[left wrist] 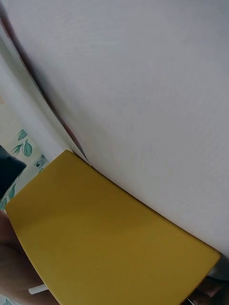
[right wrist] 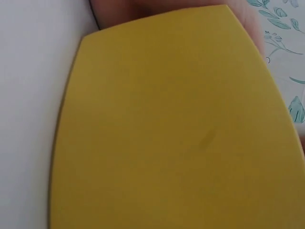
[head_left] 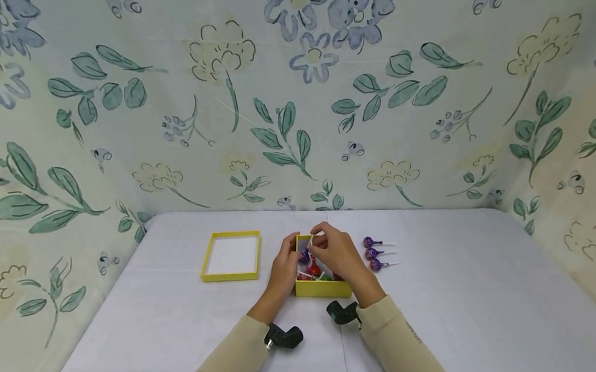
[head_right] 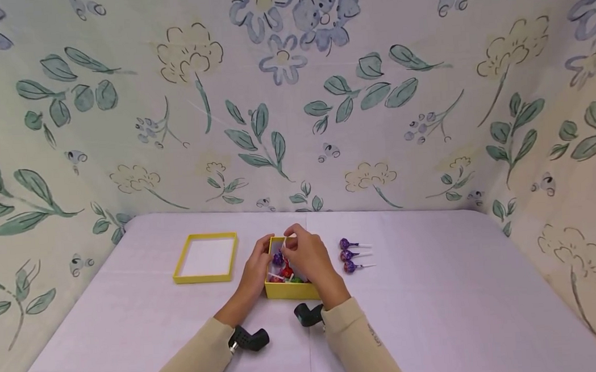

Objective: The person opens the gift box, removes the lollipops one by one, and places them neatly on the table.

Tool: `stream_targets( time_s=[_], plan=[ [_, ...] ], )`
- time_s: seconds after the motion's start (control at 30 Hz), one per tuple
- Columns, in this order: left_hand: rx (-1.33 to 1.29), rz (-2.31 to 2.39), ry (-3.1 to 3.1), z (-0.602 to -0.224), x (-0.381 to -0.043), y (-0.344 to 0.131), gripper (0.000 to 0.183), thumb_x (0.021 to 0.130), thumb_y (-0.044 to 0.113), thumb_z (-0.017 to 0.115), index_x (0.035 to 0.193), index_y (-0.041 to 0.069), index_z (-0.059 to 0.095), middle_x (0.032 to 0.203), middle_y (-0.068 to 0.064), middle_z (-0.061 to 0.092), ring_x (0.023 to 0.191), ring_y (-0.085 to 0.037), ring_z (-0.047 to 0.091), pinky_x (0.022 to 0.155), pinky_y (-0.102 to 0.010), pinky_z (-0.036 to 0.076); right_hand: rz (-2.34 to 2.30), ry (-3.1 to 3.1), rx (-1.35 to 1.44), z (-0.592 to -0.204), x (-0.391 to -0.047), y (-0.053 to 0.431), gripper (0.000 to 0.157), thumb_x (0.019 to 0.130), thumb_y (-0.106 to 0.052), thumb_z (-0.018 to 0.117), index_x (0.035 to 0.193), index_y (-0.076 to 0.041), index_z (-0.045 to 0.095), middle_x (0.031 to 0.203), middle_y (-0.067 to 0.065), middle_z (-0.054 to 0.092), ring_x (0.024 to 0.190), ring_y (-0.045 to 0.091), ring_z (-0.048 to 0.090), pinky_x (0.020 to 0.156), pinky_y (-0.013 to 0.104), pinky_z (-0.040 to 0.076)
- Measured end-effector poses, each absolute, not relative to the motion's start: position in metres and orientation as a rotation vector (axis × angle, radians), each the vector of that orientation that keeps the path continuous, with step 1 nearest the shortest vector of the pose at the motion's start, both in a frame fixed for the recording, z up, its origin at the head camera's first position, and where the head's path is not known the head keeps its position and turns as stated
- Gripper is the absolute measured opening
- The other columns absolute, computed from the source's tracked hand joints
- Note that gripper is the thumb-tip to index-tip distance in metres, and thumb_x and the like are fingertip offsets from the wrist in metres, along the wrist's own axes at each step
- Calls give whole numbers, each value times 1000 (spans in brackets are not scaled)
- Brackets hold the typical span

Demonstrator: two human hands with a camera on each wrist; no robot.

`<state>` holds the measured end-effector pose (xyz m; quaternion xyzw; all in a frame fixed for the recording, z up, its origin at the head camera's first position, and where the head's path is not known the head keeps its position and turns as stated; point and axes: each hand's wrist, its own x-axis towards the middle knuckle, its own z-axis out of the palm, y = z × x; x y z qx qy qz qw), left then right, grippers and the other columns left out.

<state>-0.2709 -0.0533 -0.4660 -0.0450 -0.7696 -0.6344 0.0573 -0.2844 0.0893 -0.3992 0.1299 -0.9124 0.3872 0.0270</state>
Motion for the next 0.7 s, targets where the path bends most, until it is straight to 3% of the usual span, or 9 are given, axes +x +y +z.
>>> stream_targets(
  time_s=[0.2, 0.5, 0.7],
  plan=[
    [-143, -1929, -2331, -466, -270, -54, 50, 95, 14, 36, 145, 16, 38, 149, -9, 41, 138, -24, 35, 113, -46, 28, 1108, -2861, 376, -401, -283, 87, 35, 86, -19, 72, 117, -15, 55, 100, 4, 73, 93, 20, 67, 86, 42, 53],
    [-156, -1914, -2327, -467, -270, -53, 51, 94, 15, 35, 144, 14, 39, 147, -7, 43, 136, -22, 38, 113, -45, 27, 951, -2913, 382, -405, -284, 86, 25, 85, -24, 72, 107, -14, 64, 95, 0, 72, 83, 17, 65, 76, 36, 54],
    [-149, -1923, -2315, -467, -270, -53, 50, 94, 15, 37, 144, 15, 39, 147, -7, 43, 136, -22, 38, 114, -46, 25, 821, -2960, 421, -405, -282, 83, 25, 85, -27, 72, 106, -15, 68, 95, 1, 72, 84, 17, 65, 78, 39, 53]
  ],
)
